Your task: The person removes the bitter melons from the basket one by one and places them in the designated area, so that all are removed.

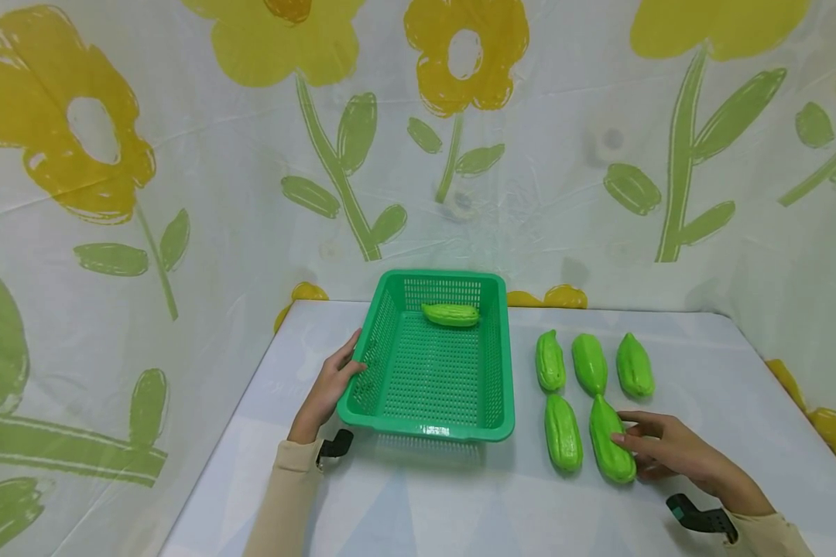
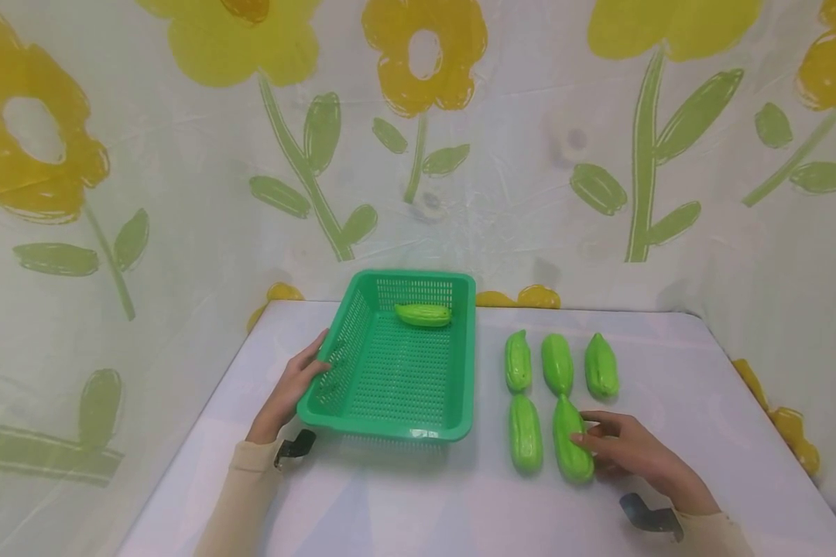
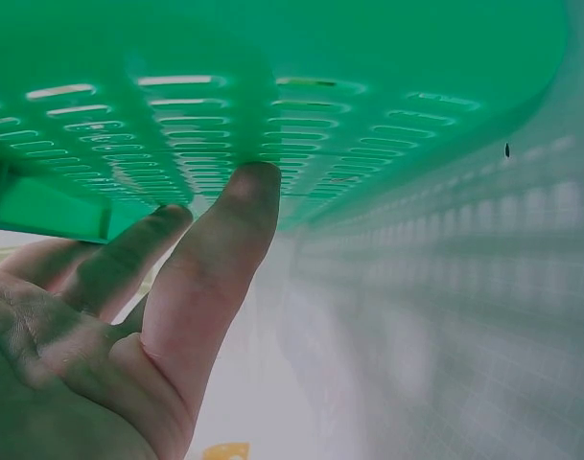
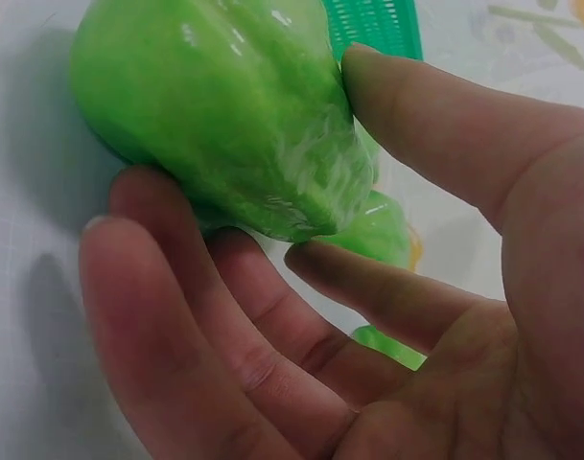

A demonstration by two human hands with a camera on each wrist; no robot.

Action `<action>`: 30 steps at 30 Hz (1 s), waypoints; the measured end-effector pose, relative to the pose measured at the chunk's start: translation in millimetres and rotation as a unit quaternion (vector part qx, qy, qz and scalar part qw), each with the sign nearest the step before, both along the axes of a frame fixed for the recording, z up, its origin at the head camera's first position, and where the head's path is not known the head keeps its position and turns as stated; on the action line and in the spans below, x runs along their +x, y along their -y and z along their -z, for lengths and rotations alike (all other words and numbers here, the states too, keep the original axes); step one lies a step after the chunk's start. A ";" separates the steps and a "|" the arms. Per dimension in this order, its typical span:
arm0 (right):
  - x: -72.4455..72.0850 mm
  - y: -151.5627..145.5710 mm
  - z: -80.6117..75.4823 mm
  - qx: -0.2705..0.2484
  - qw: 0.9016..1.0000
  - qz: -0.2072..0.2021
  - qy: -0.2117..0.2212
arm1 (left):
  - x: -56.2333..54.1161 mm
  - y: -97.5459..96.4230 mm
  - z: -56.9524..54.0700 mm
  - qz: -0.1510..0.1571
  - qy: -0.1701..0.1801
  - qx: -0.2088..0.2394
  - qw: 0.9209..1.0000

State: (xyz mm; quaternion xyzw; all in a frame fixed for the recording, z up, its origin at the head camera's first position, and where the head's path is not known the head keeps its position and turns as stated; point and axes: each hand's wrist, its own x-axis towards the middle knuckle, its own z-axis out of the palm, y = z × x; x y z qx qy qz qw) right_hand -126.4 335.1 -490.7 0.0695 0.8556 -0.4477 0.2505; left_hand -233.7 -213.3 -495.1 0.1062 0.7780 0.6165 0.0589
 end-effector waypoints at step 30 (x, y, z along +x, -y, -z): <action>-1.7 -16.1 -25.1 0.011 0.999 0.000 -0.037 | 1.9 0.5 -1.7 -0.002 0.010 -0.002 1.000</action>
